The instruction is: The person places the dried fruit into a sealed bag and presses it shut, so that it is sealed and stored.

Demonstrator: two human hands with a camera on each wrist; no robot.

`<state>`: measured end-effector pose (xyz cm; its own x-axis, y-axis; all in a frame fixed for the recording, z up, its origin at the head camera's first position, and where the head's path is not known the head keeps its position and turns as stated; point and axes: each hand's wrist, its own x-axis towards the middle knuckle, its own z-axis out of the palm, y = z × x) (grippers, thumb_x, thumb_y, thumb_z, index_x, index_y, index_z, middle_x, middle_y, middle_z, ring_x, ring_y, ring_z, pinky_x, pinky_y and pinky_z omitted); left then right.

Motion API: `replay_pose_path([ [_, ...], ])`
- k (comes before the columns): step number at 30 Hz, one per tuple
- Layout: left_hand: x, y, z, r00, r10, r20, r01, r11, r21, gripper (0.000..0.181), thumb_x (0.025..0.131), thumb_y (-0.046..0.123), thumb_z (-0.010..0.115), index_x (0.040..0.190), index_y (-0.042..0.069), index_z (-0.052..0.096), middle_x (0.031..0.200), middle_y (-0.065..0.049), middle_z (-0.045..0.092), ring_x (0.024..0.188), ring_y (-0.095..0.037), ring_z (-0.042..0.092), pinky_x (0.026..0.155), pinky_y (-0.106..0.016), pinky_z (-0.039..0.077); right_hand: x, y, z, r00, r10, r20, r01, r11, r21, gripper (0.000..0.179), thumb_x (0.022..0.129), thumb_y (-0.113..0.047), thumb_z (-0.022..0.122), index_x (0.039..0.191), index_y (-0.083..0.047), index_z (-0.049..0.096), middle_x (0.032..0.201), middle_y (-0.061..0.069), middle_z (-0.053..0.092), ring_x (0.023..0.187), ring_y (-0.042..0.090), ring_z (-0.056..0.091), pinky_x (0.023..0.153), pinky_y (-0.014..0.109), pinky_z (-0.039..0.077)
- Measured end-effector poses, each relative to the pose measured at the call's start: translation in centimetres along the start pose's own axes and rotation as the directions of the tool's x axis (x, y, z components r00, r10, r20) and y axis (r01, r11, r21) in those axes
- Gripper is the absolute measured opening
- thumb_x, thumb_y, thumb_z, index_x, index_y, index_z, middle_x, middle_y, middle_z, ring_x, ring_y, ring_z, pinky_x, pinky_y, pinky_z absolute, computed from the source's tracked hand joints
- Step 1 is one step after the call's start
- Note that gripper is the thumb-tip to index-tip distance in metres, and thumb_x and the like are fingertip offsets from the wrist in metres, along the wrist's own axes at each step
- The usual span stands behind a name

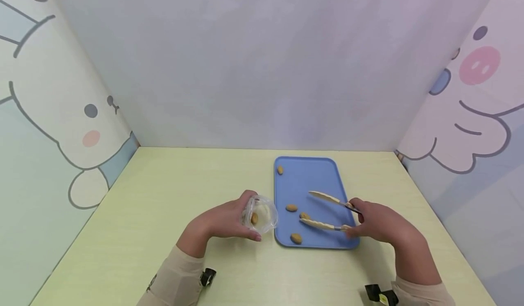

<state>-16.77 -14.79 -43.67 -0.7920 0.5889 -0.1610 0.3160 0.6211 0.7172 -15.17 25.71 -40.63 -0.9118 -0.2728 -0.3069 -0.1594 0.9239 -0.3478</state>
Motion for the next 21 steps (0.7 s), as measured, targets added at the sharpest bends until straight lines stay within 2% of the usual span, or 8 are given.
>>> replay_pose_path([
  [7,0.01,-0.07,0.03,1.0,0.002,0.001,-0.002,1.0,0.003,0.096,0.066,0.063,0.082,0.138,0.03,0.028,0.107,-0.001,0.058,0.088,-0.014,0.057,0.079,-0.033,0.045,0.33,0.19,0.2,1.0,0.002,0.026,-0.003,0.999,0.04,0.068,0.076,-0.042,0.081,0.126,-0.006,0.053,0.075,0.002,0.049,0.068,0.016,0.045,0.061,0.034,0.035],
  [16,0.07,-0.07,0.03,1.0,0.006,-0.002,-0.006,1.0,0.01,0.097,0.066,0.063,0.082,0.139,0.03,0.027,0.108,0.0,0.058,0.089,-0.013,0.057,0.08,-0.033,0.045,0.86,0.59,0.31,0.999,-0.002,0.039,0.001,1.0,0.016,0.059,0.079,-0.046,0.078,0.12,-0.01,0.057,0.088,0.0,0.055,0.083,0.019,0.05,0.07,0.039,0.04],
  [21,0.03,-0.13,0.08,1.0,-0.001,-0.003,0.001,1.0,0.019,0.097,0.066,0.064,0.081,0.139,0.031,0.027,0.106,0.003,0.056,0.089,-0.013,0.057,0.08,-0.034,0.045,0.94,0.67,0.41,0.999,-0.012,0.046,0.011,1.0,0.026,0.05,0.08,-0.046,0.077,0.11,-0.012,0.058,0.084,0.0,0.053,0.08,0.018,0.049,0.069,0.038,0.039],
])
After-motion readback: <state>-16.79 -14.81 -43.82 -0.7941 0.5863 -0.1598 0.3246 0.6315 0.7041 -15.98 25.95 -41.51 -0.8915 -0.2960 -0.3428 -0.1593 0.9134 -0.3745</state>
